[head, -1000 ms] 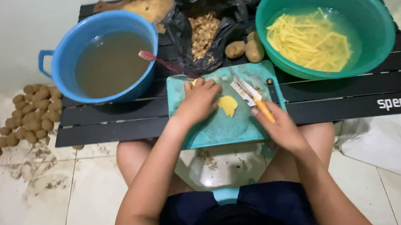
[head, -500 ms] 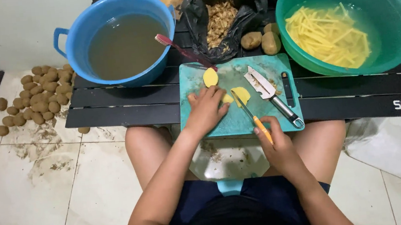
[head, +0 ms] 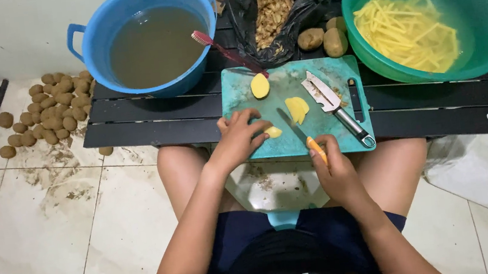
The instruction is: Peeling a potato and slicing it into thin strips on a cutting board.
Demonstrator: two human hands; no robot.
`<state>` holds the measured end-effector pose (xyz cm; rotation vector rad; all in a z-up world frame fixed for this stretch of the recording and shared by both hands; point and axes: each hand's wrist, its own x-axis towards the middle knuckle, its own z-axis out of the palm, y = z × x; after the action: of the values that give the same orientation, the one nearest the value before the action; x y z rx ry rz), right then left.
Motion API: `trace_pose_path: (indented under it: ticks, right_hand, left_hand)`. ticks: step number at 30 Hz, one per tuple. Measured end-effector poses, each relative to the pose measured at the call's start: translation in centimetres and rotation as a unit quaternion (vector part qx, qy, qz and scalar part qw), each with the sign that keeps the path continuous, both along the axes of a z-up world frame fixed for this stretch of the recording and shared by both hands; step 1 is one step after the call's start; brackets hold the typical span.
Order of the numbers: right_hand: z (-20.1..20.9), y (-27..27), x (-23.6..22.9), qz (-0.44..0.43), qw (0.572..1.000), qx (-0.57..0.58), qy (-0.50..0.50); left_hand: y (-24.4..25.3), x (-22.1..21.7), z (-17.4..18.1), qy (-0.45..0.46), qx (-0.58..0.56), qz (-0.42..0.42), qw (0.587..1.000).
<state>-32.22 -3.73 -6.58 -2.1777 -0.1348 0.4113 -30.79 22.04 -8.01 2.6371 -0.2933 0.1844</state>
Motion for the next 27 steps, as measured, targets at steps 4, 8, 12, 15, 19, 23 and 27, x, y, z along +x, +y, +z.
trace_pose_path:
  ticks: [4,8,12,15,19,23,27]
  right_hand:
    - [0.7,0.6,-0.4,0.022,0.999,0.016,-0.026]
    - [1.1,0.8,-1.0,0.049,0.999,-0.002,-0.009]
    - [0.6,0.9,-1.8,0.061,0.998,-0.002,-0.017]
    - [-1.0,1.2,-1.1,0.050,0.997,0.040,-0.036]
    - [1.5,2.3,-1.2,0.026,0.999,0.021,-0.026]
    - [2.2,2.9,-1.1,0.044,0.997,-0.001,-0.063]
    - [2.9,3.3,-0.9,0.077,0.994,-0.039,-0.070]
  left_hand:
    - [-0.3,0.0,-2.7,-0.005,-0.014,0.026,1.000]
    - [-1.2,0.0,-5.3,-0.079,0.003,0.073,0.994]
    - [-1.1,0.1,-5.8,-0.118,0.035,0.114,0.986]
    - [-0.5,0.1,-4.5,-0.113,-0.001,0.092,0.989]
    - [-0.7,0.1,-4.4,-0.125,-0.024,0.095,0.987]
    - [-1.0,-0.3,-4.0,-0.118,-0.057,0.092,0.987]
    - [-1.0,-0.6,-3.6,-0.111,-0.075,0.093,0.987]
